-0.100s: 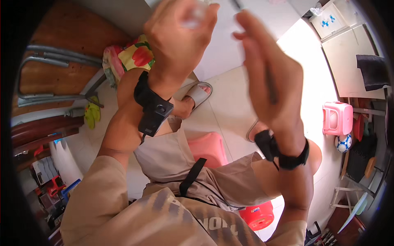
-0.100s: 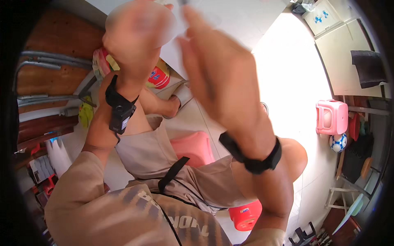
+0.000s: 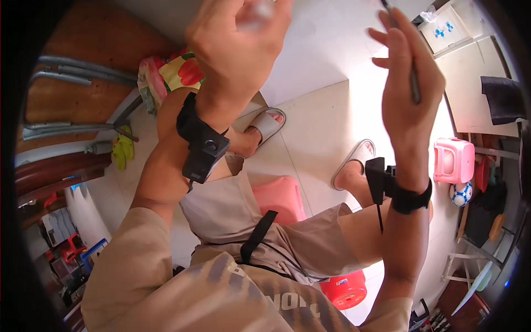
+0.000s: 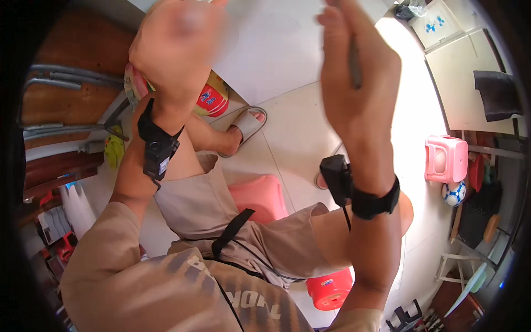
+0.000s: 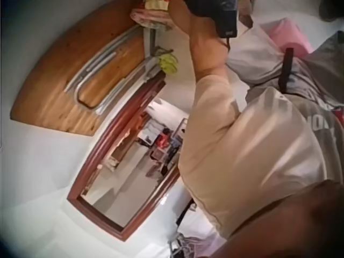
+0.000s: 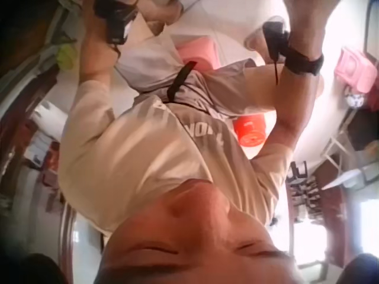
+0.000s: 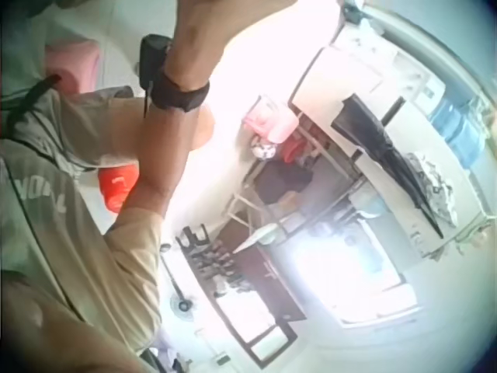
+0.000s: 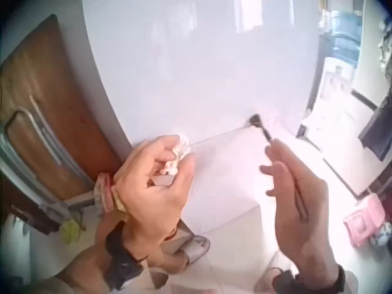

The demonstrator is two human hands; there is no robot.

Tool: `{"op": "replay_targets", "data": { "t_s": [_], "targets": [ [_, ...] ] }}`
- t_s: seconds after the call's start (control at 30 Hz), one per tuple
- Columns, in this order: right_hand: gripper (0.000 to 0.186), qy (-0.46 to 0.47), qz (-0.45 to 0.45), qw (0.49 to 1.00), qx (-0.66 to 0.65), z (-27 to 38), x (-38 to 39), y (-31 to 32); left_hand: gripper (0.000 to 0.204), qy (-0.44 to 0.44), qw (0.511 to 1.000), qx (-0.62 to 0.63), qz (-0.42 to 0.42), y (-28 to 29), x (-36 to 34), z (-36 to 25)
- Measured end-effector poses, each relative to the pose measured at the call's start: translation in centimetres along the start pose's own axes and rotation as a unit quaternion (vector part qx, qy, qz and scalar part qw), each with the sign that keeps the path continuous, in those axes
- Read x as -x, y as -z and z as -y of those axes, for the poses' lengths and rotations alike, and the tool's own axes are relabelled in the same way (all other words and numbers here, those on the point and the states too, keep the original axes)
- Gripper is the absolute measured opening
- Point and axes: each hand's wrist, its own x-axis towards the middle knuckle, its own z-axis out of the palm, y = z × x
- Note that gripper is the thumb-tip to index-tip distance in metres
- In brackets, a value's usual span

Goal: Using a small brush and filler material to repair a spot on a white wall while sitting on a stool.

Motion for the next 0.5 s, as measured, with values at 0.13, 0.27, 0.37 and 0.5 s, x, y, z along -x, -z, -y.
{"op": "replay_targets", "data": {
  "t_s": [0.13, 0.27, 0.37, 0.5],
  "targets": [
    [0.039, 0.065, 0.075, 0.994, 0.034, 0.4, 2.2, -1.3, 0.029, -0.002, 0.999, 0.039, -0.01, -0.5, 0.7, 0.6],
    [0.04, 0.007, 0.047, 0.999, -0.002, 0.8, 1.8, -1.7, 0.03, -0.033, 0.998, 0.04, -0.02, -0.6, 0.4, 1.3],
    [0.041, -0.003, 0.004, 1.0, 0.019, -1.6, 0.9, -0.7, 0.028, -0.021, 0.999, 0.031, -0.01, 0.0, 0.0, 0.9],
    [0.038, 0.048, 0.13, 0.99, 0.027, 2.3, 3.7, -2.7, 0.028, -0.016, 0.999, 0.025, -0.017, 0.0, 0.0, 1.1]
  ]
}}
